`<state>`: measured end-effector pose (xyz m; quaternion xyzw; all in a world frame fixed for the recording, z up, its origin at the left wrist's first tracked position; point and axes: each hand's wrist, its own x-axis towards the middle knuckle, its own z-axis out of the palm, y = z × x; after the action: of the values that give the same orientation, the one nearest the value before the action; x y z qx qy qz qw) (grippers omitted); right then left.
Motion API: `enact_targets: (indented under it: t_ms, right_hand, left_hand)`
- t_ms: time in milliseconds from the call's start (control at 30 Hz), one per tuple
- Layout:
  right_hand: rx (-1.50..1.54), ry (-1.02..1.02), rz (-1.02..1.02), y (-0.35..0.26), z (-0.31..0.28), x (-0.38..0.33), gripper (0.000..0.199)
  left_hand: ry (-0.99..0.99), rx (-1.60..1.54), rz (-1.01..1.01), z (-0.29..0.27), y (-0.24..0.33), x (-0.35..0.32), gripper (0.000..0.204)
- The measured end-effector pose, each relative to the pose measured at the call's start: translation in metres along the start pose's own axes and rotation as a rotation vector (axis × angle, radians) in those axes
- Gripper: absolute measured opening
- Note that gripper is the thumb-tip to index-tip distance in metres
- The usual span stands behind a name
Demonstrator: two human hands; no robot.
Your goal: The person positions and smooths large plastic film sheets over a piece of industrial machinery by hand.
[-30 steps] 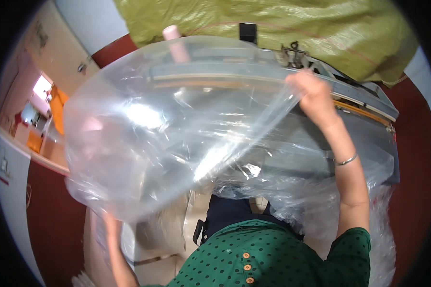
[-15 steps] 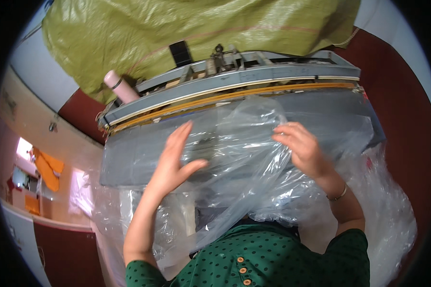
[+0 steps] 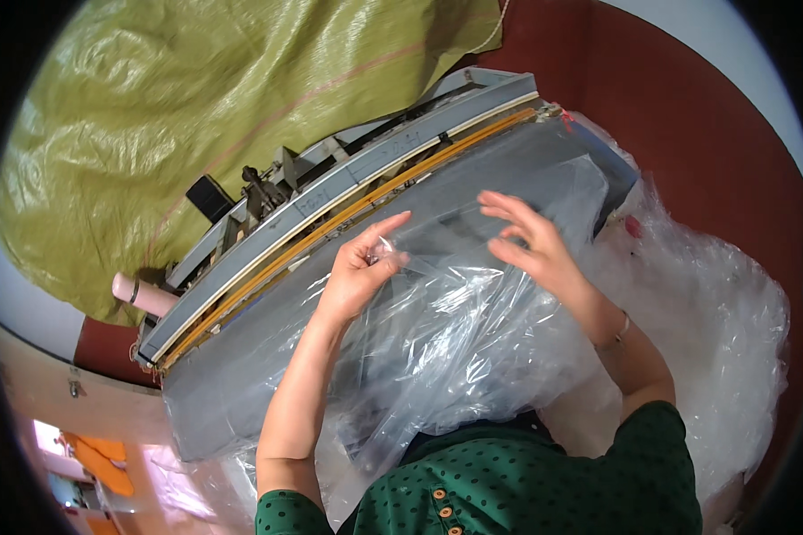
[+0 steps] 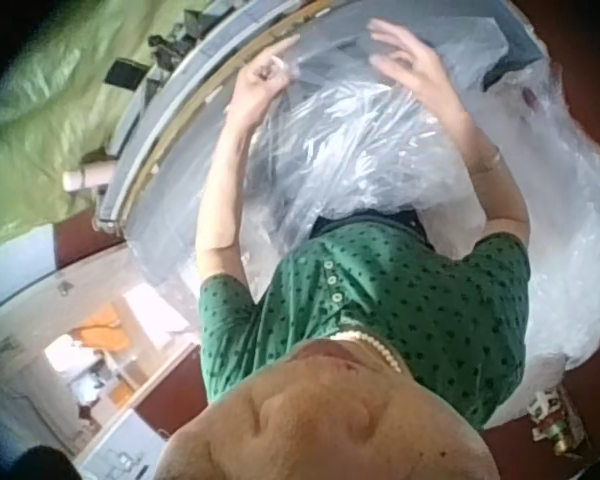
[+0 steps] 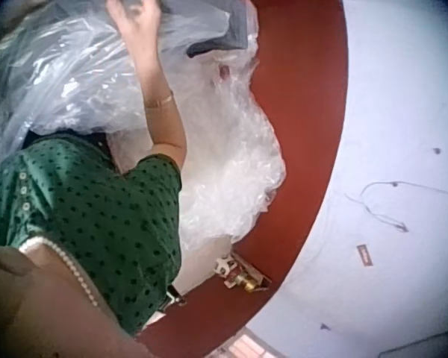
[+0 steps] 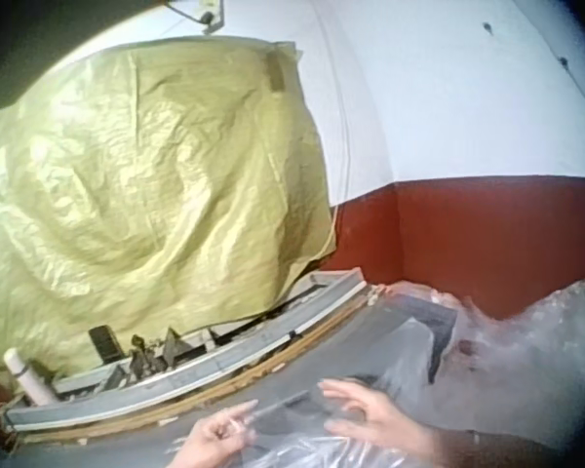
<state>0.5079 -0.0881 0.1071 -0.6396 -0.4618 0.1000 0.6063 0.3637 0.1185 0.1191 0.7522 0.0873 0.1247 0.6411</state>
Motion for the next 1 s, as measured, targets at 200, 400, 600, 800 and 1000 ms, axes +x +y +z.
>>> enact_targets:
  t_ms: [200, 400, 600, 800, 1000]
  right_hand:
    - [0.572, -0.281, 0.482, 0.036, 0.033, 0.044, 0.041]
    - [0.324, -0.214, 0.572, 0.066, 0.014, 0.054, 0.022]
    - [-1.213, 0.362, 0.206, 0.151, -0.106, 0.046, 0.018]
    - [-1.315, 0.669, 0.115, 0.184, -0.16, 0.048, 0.018]
    - [-1.254, 0.717, 0.175, 0.187, -0.174, 0.048, 0.019]
  left_hand:
    - [-0.041, 0.064, 0.038, 0.007, 0.002, 0.008, 0.05]
    - [-0.156, 0.234, -0.247, -0.024, -0.017, -0.002, 0.016]
    - [-0.187, 0.219, -0.544, -0.078, -0.05, -0.051, 0.012]
    - [-0.085, 0.136, -0.511, -0.097, -0.057, -0.089, 0.009]
    - [-0.067, 0.299, -0.575, -0.136, -0.038, -0.155, 0.002]
